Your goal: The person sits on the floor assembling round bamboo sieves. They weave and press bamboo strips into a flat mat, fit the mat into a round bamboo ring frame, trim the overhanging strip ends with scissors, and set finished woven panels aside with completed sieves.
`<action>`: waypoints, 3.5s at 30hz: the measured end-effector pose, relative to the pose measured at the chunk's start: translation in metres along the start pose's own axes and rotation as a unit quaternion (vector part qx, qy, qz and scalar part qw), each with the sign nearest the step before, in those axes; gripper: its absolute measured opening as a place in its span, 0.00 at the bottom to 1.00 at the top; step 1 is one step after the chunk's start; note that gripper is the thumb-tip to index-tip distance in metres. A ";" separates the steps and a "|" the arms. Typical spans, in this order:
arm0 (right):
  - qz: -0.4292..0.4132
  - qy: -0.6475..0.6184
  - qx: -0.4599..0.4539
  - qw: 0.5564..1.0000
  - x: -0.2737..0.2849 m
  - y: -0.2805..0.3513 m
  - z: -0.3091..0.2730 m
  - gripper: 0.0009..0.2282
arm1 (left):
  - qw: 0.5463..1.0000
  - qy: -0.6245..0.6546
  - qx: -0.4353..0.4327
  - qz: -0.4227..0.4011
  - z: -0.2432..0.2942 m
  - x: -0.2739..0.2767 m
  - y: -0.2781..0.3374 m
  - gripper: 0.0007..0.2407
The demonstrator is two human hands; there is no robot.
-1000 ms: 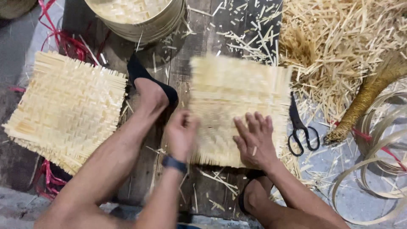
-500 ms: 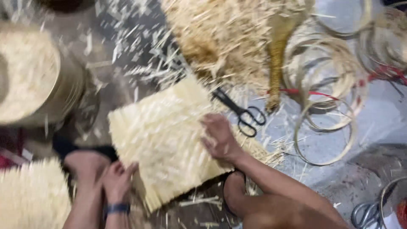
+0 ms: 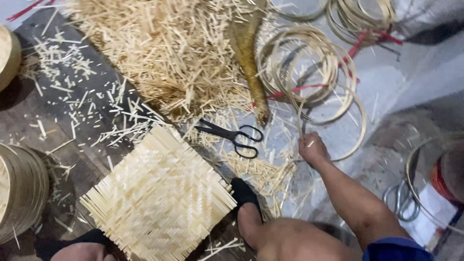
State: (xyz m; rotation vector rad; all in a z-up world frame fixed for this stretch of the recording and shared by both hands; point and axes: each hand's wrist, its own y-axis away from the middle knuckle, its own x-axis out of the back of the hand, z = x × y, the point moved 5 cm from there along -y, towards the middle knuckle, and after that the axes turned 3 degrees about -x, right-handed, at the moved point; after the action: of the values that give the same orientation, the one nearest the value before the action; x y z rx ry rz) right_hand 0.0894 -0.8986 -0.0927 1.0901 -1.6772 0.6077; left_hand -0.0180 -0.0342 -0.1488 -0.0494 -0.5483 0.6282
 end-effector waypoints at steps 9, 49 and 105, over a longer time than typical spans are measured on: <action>0.105 -0.104 0.379 0.913 0.170 0.073 -0.147 0.08 | 0.866 -0.180 0.233 0.403 0.072 -0.049 -0.069 0.20; -0.170 0.034 0.774 0.609 0.128 0.378 -0.402 0.18 | 0.644 0.446 0.346 0.517 0.361 -0.144 -0.249 0.32; -0.407 -0.518 0.094 0.747 0.055 0.173 -0.359 0.09 | 0.394 0.502 0.039 0.769 0.261 -0.076 -0.187 0.13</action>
State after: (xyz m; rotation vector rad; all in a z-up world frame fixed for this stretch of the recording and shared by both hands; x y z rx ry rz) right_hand 0.1013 -0.5508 0.1090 2.3903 -1.7106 -0.5538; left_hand -0.0984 -0.2609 0.0777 -0.8992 1.0407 2.2257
